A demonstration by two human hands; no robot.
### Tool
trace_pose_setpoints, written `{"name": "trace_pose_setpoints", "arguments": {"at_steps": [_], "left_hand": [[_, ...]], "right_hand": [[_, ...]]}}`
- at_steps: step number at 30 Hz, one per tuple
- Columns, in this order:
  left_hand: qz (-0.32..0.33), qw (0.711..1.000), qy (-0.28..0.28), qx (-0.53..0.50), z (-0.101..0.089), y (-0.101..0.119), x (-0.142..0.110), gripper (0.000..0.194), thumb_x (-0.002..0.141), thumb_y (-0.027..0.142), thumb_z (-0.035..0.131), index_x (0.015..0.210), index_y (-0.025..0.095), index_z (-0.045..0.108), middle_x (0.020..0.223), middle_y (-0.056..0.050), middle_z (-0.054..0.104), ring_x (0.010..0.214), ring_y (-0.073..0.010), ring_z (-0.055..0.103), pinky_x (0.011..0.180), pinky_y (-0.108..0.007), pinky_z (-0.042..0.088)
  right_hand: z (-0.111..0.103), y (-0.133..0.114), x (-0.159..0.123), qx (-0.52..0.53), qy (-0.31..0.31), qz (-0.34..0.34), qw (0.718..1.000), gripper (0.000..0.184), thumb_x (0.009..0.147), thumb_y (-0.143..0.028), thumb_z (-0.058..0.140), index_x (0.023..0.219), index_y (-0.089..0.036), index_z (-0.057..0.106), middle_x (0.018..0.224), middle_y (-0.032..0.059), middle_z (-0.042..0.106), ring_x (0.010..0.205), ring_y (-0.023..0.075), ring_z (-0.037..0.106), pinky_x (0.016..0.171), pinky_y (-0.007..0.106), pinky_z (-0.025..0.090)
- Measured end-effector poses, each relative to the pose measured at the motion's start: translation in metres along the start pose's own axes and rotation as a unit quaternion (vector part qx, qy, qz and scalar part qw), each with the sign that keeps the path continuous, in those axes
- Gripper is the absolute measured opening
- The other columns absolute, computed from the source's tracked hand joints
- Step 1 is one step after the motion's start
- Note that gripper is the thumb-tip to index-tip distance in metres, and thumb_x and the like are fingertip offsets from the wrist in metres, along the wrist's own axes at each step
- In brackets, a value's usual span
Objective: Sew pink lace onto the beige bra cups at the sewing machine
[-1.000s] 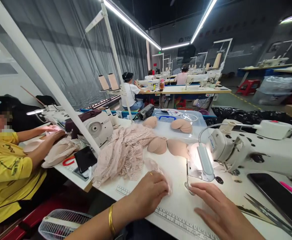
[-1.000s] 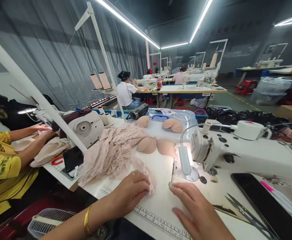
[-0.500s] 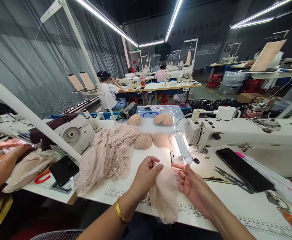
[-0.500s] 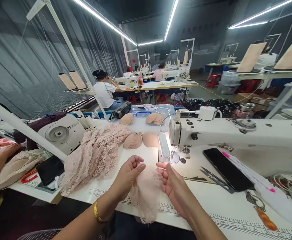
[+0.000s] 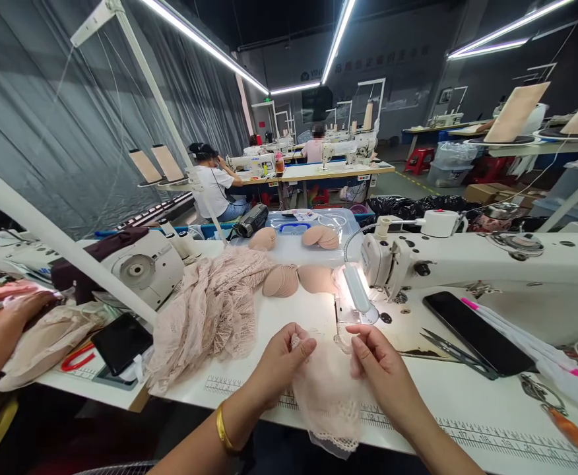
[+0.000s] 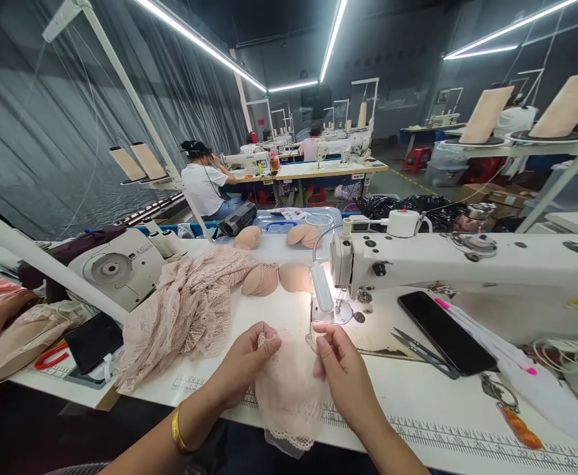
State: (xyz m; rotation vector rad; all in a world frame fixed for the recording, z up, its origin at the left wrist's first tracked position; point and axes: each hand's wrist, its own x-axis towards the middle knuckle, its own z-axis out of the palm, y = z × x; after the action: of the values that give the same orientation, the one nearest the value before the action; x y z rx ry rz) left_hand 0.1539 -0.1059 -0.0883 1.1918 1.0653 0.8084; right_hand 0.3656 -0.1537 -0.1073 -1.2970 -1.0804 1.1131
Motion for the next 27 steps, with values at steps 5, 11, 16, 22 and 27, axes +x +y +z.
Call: {"name": "trace_pose_setpoints", "arguments": {"at_steps": [5, 11, 16, 22, 27], "left_hand": [[0.127, 0.932, -0.027, 0.339, -0.016, 0.027, 0.027, 0.037, 0.097, 0.056, 0.067, 0.103, 0.021, 0.059, 0.086, 0.001, 0.066, 0.077, -0.0182, 0.058, 0.071, -0.029, 0.047], [0.245, 0.846, 0.044, 0.471, -0.011, 0.050, 0.125, 0.033, 0.094, 0.025, 0.068, 0.127, 0.019, 0.066, 0.138, -0.016, 0.071, 0.131, -0.0335, 0.063, 0.114, -0.047, 0.047], [0.253, 0.856, 0.071, 0.446, 0.001, 0.046, 0.163, 0.018, 0.089, 0.017, 0.068, 0.072, 0.021, 0.064, 0.090, -0.011, 0.078, 0.098, -0.0305, 0.071, 0.104, -0.046, 0.050], [0.259, 0.902, 0.163, 0.306, -0.023, 0.060, 0.127, 0.024, 0.099, 0.043, 0.062, 0.096, 0.020, 0.068, 0.094, -0.009, 0.076, 0.093, -0.0247, 0.069, 0.088, -0.039, 0.055], [0.221, 0.948, 0.119, 0.195, -0.020, 0.051, 0.053, 0.049, 0.092, 0.065, 0.071, 0.103, 0.017, 0.065, 0.088, -0.007, 0.075, 0.076, -0.0200, 0.070, 0.067, -0.031, 0.056]], "right_hand": [[0.001, -0.003, 0.008, -0.026, 0.044, 0.008, 0.999, 0.053, 0.097, -0.073, 0.058, 0.121, -0.026, 0.061, 0.061, -0.0107, 0.047, 0.049, 0.0159, 0.045, 0.055, 0.030, 0.037], [-0.005, 0.001, 0.020, -0.048, 0.049, 0.006, 0.998, 0.049, 0.097, -0.070, 0.057, 0.118, -0.026, 0.061, 0.063, -0.0094, 0.050, 0.057, 0.0195, 0.050, 0.064, 0.034, 0.042], [-0.009, 0.005, 0.023, -0.031, 0.040, -0.002, 0.999, 0.052, 0.097, -0.073, 0.056, 0.120, -0.026, 0.059, 0.065, -0.0086, 0.052, 0.060, 0.0202, 0.052, 0.065, 0.034, 0.040], [-0.014, 0.009, 0.028, 0.009, 0.018, 0.005, 1.000, 0.057, 0.095, -0.075, 0.063, 0.121, -0.025, 0.061, 0.066, -0.0064, 0.058, 0.061, 0.0203, 0.055, 0.062, 0.033, 0.040], [-0.019, 0.007, 0.021, 0.061, 0.012, 0.020, 0.998, 0.064, 0.092, -0.077, 0.067, 0.127, -0.025, 0.058, 0.080, -0.0030, 0.067, 0.066, 0.0191, 0.059, 0.064, 0.033, 0.044]]}}
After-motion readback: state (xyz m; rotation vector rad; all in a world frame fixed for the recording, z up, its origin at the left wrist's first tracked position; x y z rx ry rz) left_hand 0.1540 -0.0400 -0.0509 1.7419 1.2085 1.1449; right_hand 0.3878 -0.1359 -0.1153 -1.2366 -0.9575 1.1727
